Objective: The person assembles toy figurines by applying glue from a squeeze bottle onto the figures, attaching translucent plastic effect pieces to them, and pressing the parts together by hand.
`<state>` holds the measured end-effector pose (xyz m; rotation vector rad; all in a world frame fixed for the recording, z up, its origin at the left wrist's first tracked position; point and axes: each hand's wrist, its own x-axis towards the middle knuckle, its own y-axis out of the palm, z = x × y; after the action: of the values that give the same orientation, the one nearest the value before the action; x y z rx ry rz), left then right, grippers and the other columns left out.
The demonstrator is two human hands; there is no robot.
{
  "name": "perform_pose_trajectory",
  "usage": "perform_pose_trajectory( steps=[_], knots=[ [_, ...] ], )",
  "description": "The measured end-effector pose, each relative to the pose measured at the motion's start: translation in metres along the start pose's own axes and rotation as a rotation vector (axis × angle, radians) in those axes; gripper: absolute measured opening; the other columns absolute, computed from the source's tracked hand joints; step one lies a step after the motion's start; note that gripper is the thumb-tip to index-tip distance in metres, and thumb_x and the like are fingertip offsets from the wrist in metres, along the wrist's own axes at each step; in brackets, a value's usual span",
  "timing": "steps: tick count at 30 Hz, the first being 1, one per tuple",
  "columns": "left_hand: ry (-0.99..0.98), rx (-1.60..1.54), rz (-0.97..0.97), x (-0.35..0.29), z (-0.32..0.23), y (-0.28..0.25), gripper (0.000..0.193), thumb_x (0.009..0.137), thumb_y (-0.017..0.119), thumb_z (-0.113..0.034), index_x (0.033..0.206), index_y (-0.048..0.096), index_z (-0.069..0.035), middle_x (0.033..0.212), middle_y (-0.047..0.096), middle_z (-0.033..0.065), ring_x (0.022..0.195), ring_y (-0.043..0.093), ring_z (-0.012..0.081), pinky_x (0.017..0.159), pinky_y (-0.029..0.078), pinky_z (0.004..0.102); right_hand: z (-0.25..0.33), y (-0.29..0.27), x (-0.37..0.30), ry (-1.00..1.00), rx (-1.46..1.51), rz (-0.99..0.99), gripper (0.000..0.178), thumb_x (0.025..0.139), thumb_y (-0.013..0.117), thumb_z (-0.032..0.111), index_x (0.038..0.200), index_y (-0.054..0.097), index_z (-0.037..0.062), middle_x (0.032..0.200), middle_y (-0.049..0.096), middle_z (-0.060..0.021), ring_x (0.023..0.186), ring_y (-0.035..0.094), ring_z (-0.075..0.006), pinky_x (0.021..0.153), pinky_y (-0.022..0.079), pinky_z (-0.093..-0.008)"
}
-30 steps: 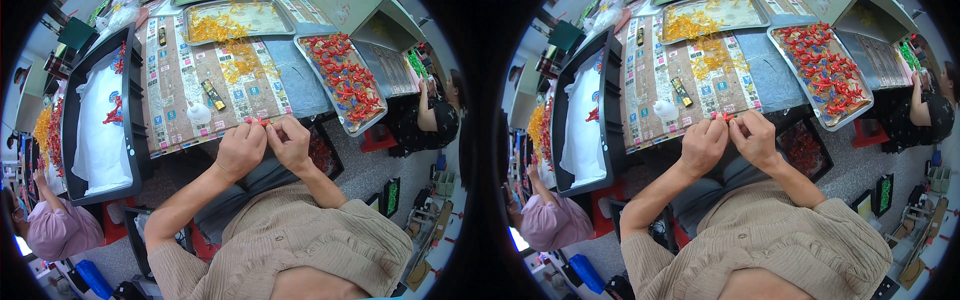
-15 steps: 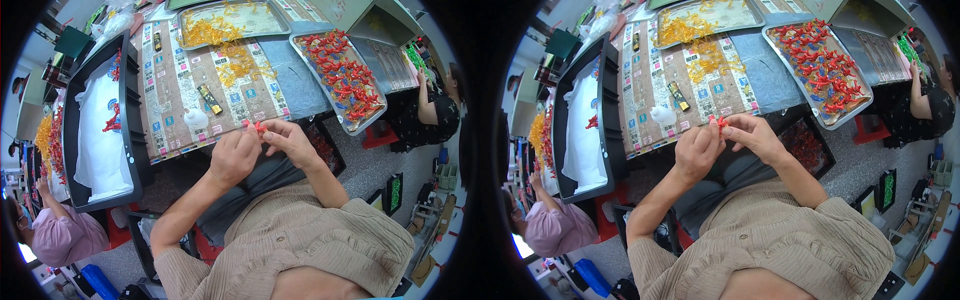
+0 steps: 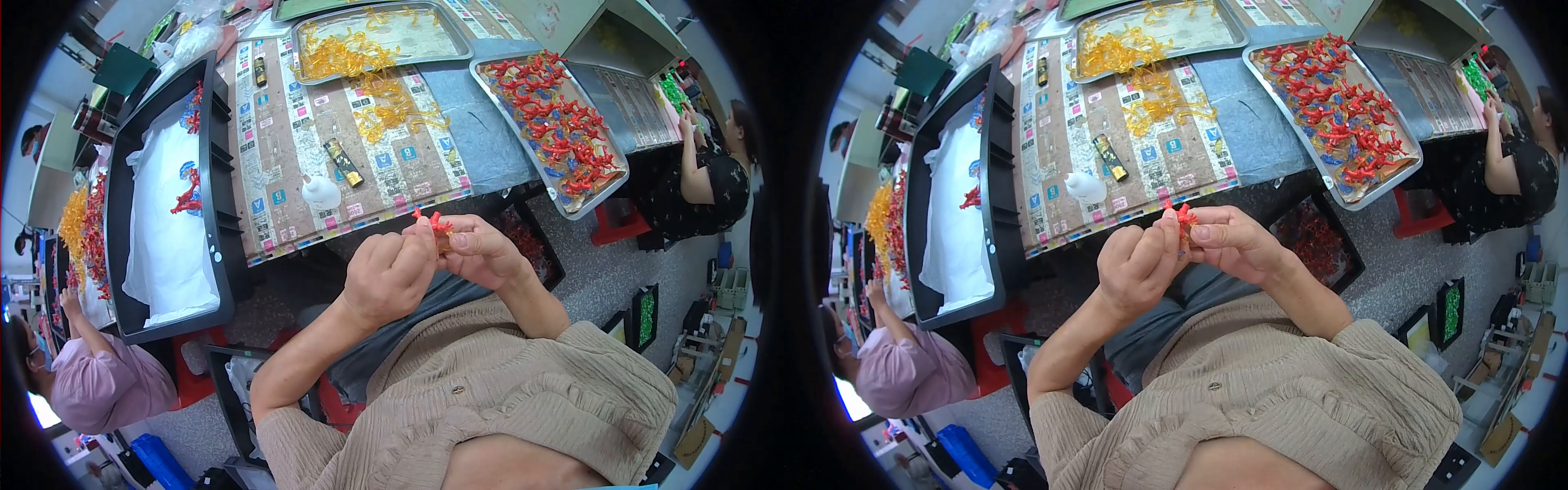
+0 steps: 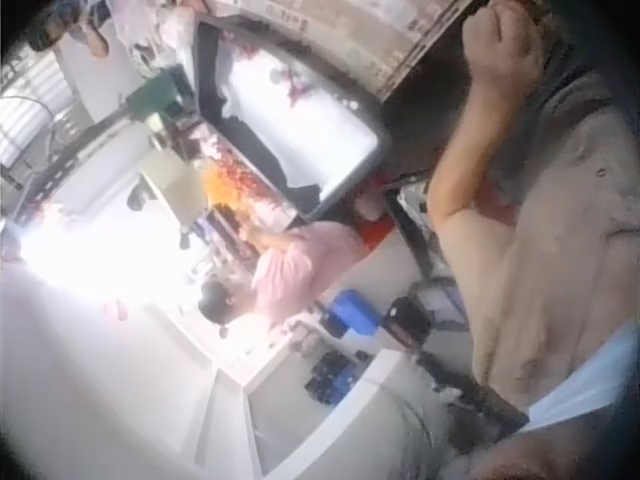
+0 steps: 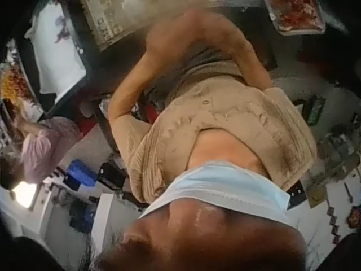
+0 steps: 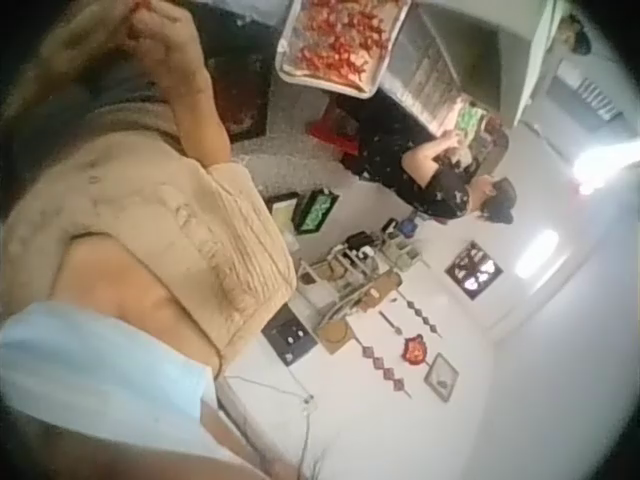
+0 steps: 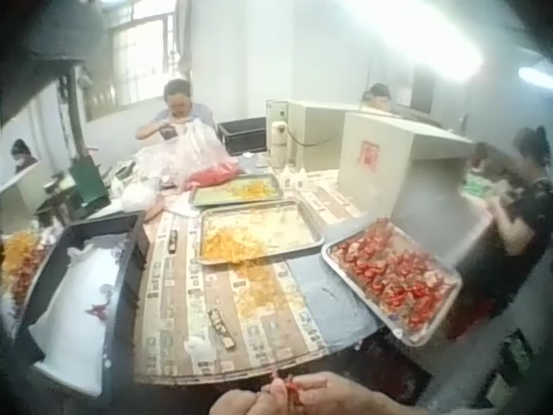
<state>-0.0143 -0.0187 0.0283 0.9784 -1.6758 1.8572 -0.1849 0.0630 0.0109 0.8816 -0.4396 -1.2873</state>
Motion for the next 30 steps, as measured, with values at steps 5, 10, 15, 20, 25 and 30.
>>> perform_pose_trajectory(
  steps=[5, 10, 15, 20, 25, 30],
  knots=[
    [-0.005, -0.041, 0.038, -0.002, -0.002, -0.003, 0.040, 0.069, 0.074, -0.007, 0.105, 0.063, 0.009, 0.079, 0.052, 0.0050, 0.058, 0.047, 0.0142, 0.048, 0.037, 0.0275, 0.000, 0.001, -0.001, -0.011, 0.058, 0.042, 0.044, 0.091, 0.061, 0.021, 0.125, 0.053, -0.0054, 0.120, 0.059, -0.0113, 0.109, 0.057, -0.0183, 0.097, 0.045, -0.0341],
    [-0.013, -0.042, 0.038, -0.005, -0.002, -0.003, 0.040, 0.069, 0.074, -0.007, 0.104, 0.064, 0.009, 0.081, 0.054, 0.0056, 0.058, 0.048, 0.0142, 0.048, 0.038, 0.0277, -0.001, 0.005, -0.001, -0.024, 0.052, 0.063, 0.044, 0.092, 0.060, 0.022, 0.126, 0.052, -0.0052, 0.118, 0.060, -0.0105, 0.107, 0.058, -0.0178, 0.097, 0.044, -0.0343],
    [-0.021, -0.047, 0.051, -0.004, -0.003, -0.003, 0.039, 0.069, 0.073, -0.006, 0.104, 0.064, 0.008, 0.082, 0.055, 0.0060, 0.058, 0.048, 0.0144, 0.048, 0.038, 0.0278, -0.003, 0.003, -0.002, -0.030, 0.062, 0.051, 0.044, 0.093, 0.059, 0.022, 0.126, 0.052, -0.0049, 0.117, 0.060, -0.0096, 0.106, 0.058, -0.0172, 0.097, 0.044, -0.0344],
    [-0.093, -0.114, 0.032, 0.000, -0.005, -0.002, 0.040, 0.068, 0.074, -0.006, 0.104, 0.064, 0.008, 0.079, 0.055, 0.0064, 0.058, 0.049, 0.0162, 0.049, 0.039, 0.0289, -0.004, 0.000, -0.002, -0.030, 0.074, 0.049, 0.042, 0.095, 0.057, 0.023, 0.127, 0.052, -0.0036, 0.116, 0.061, -0.0083, 0.106, 0.058, -0.0156, 0.096, 0.045, -0.0332],
    [-0.527, -0.436, 0.005, 0.010, -0.018, -0.004, 0.030, 0.074, 0.074, -0.006, 0.100, 0.064, 0.005, 0.081, 0.054, 0.0065, 0.061, 0.049, 0.0131, 0.051, 0.041, 0.0277, 0.000, 0.003, -0.008, -0.091, -0.232, -0.129, 0.036, 0.095, 0.060, 0.026, 0.118, 0.059, -0.0023, 0.112, 0.063, -0.0077, 0.096, 0.061, -0.0127, 0.086, 0.050, -0.0289],
    [-1.249, -1.384, -0.091, 0.006, -0.018, 0.003, 0.022, 0.087, 0.069, -0.009, 0.106, 0.065, -0.001, 0.088, 0.057, 0.0009, 0.075, 0.058, 0.0097, 0.064, 0.052, 0.0236, 0.011, -0.002, -0.015, -0.275, -0.791, -0.387, 0.029, 0.090, 0.067, 0.019, 0.110, 0.064, -0.0014, 0.108, 0.064, -0.0068, 0.089, 0.062, -0.0110, 0.077, 0.052, -0.0249]
  ],
)
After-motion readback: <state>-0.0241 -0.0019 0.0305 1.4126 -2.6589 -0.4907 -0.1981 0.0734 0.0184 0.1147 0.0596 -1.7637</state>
